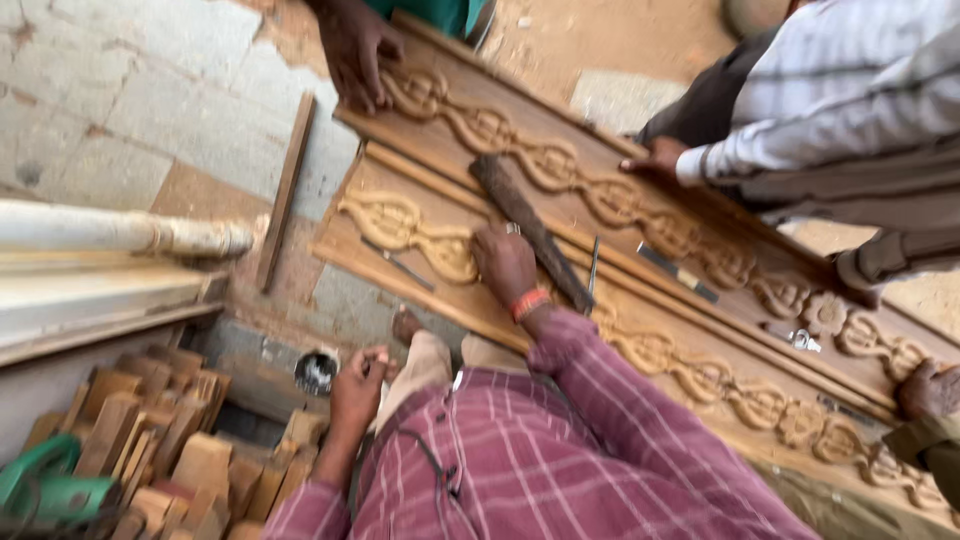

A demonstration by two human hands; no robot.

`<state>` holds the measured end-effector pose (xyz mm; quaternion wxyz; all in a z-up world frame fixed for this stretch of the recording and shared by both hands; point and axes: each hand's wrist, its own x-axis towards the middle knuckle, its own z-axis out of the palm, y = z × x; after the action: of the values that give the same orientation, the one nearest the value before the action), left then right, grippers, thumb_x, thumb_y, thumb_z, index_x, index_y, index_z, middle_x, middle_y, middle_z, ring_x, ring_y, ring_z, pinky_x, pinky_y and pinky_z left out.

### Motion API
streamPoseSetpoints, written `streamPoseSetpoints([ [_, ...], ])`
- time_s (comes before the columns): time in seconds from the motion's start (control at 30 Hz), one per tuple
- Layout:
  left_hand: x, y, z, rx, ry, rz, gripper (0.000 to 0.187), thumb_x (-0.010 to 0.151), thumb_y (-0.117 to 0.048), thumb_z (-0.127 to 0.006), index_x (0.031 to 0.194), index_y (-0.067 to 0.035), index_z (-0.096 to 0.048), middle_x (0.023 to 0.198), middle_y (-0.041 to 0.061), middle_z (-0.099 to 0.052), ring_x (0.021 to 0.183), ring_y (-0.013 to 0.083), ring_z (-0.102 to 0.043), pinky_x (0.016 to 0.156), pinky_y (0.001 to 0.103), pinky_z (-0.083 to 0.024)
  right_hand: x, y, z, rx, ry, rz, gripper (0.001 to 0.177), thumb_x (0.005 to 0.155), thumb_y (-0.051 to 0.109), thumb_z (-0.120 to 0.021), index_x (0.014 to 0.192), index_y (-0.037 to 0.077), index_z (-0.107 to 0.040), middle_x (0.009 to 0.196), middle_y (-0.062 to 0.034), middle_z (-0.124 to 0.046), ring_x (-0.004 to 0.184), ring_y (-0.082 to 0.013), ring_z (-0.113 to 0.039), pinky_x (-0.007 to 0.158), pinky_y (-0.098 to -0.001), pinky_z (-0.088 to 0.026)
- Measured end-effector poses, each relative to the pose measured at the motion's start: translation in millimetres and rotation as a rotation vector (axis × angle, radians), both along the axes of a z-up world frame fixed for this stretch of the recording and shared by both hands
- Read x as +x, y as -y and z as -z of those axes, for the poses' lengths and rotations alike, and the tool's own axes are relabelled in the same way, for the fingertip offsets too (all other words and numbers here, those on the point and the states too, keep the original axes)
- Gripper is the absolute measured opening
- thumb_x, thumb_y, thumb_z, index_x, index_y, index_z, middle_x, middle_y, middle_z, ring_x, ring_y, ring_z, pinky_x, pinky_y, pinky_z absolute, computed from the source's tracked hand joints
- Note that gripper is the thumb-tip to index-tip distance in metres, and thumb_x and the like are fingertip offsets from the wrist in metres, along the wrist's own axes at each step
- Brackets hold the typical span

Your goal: The person carves intricate floral patterns into a long wooden plank using a chisel and a wooden mallet. They repeatedly position the chisel and strike it to remove wood shavings, refining the design along the plank's length.

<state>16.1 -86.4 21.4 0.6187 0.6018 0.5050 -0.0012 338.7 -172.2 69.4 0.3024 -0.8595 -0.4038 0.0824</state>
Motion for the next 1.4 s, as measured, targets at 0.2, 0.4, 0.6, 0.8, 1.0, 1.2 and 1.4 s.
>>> streamPoseSetpoints([
  [0.2, 4, -5, 7, -0.033, -0.025, 0.013, 0.026, 0.099, -0.020, -0.064, 0.115, 0.000, -0.069, 0.093, 0.010, -0.080, 0.079, 0.0126, -0.073, 0.072, 0.028, -0.056, 9, -7, 14, 0.020, 0.062, -0.158, 0.016, 0.084, 0.022, -0.077, 0.089, 0.009, -0.070, 0.091, -0.0111, -0.066, 0.078, -0.0342, -0.067, 0.069, -0.0476, -0.052],
  [0.4, 7, -13, 6, 0.022, 0.000, 0.063, 0.024, 0.097, -0.015, -0.063, 0.115, 0.000, -0.069, 0.093, 0.008, -0.080, 0.076, 0.0130, -0.072, 0.071, 0.028, -0.057, 10, 31, 0, -0.579, 0.116, -0.122, 0.008, 0.088, 0.018, -0.074, 0.090, 0.010, -0.072, 0.090, -0.0145, -0.071, 0.078, -0.0334, -0.069, 0.069, -0.0465, -0.056],
  [0.6, 13, -22, 1, 0.012, 0.013, 0.113, 0.024, 0.098, -0.017, -0.062, 0.114, 0.000, -0.068, 0.093, 0.008, -0.080, 0.077, 0.0103, -0.074, 0.071, 0.027, -0.057, -22, 32, -1, -0.100, -0.203, 0.123, 0.020, 0.086, 0.027, -0.075, 0.088, 0.007, -0.072, 0.085, -0.0149, -0.072, 0.074, -0.0322, -0.069, 0.066, -0.0454, -0.054],
  [0.8, 36, -41, -19, 0.026, 0.069, 0.156, 0.029, 0.096, -0.027, -0.064, 0.112, -0.002, -0.069, 0.086, 0.007, -0.079, 0.069, 0.0146, -0.071, 0.064, 0.034, -0.056, -49, 74, 9, -0.406, -0.318, 0.017, 0.013, 0.090, 0.026, -0.076, 0.092, 0.014, -0.076, 0.089, -0.0104, -0.074, 0.081, -0.0292, -0.070, 0.072, -0.0434, -0.054],
  [1.0, 106, -71, -52, 0.672, -0.246, 0.474, 0.051, 0.099, -0.059, -0.062, 0.097, -0.010, -0.075, 0.080, 0.015, -0.074, 0.074, 0.0354, -0.070, 0.066, 0.049, -0.053, -18, 133, -44, -0.092, -0.323, 0.455, 0.017, 0.095, 0.021, -0.069, 0.111, 0.017, -0.075, 0.097, -0.0053, -0.075, 0.078, -0.0217, -0.073, 0.072, -0.0369, -0.059],
  [1.2, 155, -87, -69, 0.609, -0.423, 0.595, 0.048, 0.088, -0.061, -0.073, 0.076, -0.015, -0.080, 0.075, 0.008, -0.074, 0.070, 0.0301, -0.072, 0.063, 0.046, -0.053, -25, 166, -61, -0.001, -0.125, 0.698, 0.018, 0.093, 0.016, -0.071, 0.110, 0.011, -0.075, 0.090, -0.0112, -0.075, 0.078, -0.0256, -0.074, 0.070, -0.0392, -0.057],
  [1.4, 169, -88, -76, 0.284, -0.389, 0.493, 0.029, 0.086, -0.049, -0.072, 0.087, -0.022, -0.083, 0.062, -0.002, -0.075, 0.060, 0.0152, -0.074, 0.069, 0.037, -0.056, -22, 234, -13, 0.024, -0.063, 1.103, 0.021, 0.093, 0.018, -0.068, 0.111, 0.010, -0.075, 0.096, -0.0148, -0.074, 0.083, -0.0319, -0.072, 0.076, -0.0412, -0.057],
])
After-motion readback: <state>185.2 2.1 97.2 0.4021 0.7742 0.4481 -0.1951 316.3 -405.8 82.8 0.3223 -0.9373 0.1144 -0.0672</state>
